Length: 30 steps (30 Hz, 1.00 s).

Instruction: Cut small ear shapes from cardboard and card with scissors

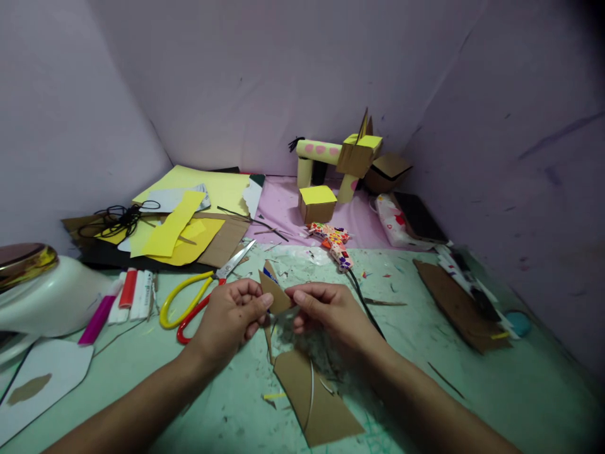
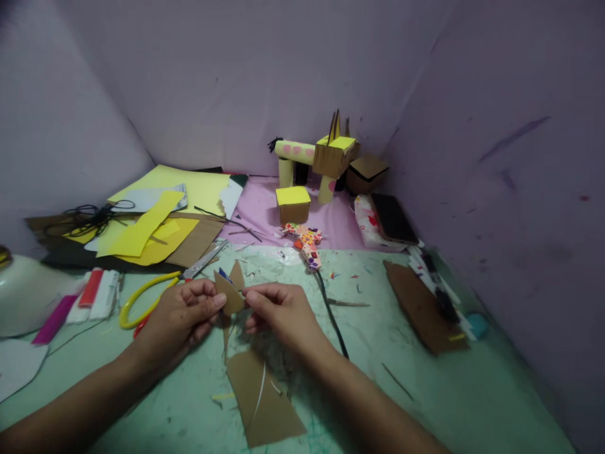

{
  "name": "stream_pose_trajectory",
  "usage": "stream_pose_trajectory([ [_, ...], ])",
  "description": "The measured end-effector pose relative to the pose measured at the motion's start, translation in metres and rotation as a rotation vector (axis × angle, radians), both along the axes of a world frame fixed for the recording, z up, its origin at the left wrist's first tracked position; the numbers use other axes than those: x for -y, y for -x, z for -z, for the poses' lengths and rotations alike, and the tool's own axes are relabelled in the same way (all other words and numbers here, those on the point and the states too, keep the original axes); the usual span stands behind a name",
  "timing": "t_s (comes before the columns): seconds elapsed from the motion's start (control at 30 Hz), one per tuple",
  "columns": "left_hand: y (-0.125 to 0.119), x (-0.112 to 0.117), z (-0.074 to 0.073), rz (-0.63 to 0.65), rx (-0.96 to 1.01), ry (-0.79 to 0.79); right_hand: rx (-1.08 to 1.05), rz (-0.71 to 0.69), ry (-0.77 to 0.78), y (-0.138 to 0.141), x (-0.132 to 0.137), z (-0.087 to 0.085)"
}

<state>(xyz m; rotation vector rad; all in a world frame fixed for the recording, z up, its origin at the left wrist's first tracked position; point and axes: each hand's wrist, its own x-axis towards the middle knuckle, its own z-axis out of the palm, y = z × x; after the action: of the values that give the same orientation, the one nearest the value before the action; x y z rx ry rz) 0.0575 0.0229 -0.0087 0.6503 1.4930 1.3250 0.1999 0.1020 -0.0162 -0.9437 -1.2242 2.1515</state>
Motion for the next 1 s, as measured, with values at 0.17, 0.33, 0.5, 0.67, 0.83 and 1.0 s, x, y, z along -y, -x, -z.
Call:
stream_pose_trajectory([
  [0.17, -0.003, -0.001, 0.0, -0.001, 0.121, 0.018, 0.046, -0.029, 0.043, 0.003, 0.005, -0.002],
  [0.33, -0.005, -0.003, 0.0, 0.018, 0.198, 0.018, 0.063, 0.02, 0.099, 0.006, 0.007, 0.0],
  [0.5, -0.005, -0.003, -0.001, 0.036, 0.206, 0.01, 0.058, 0.077, 0.104, 0.007, 0.011, -0.003],
  [0.67, -0.006, -0.002, -0.001, 0.029, 0.171, -0.004, 0.051, 0.11, 0.077, 0.008, 0.014, -0.007],
  [0.83, -0.005, -0.001, 0.003, 0.039, 0.085, -0.009, 0.06, 0.109, 0.069, 0.008, 0.015, -0.005],
  [1.0, -0.002, -0.001, 0.003, 0.055, -0.016, -0.021, 0.054, 0.102, 0.049, 0.008, 0.02, -0.003],
])
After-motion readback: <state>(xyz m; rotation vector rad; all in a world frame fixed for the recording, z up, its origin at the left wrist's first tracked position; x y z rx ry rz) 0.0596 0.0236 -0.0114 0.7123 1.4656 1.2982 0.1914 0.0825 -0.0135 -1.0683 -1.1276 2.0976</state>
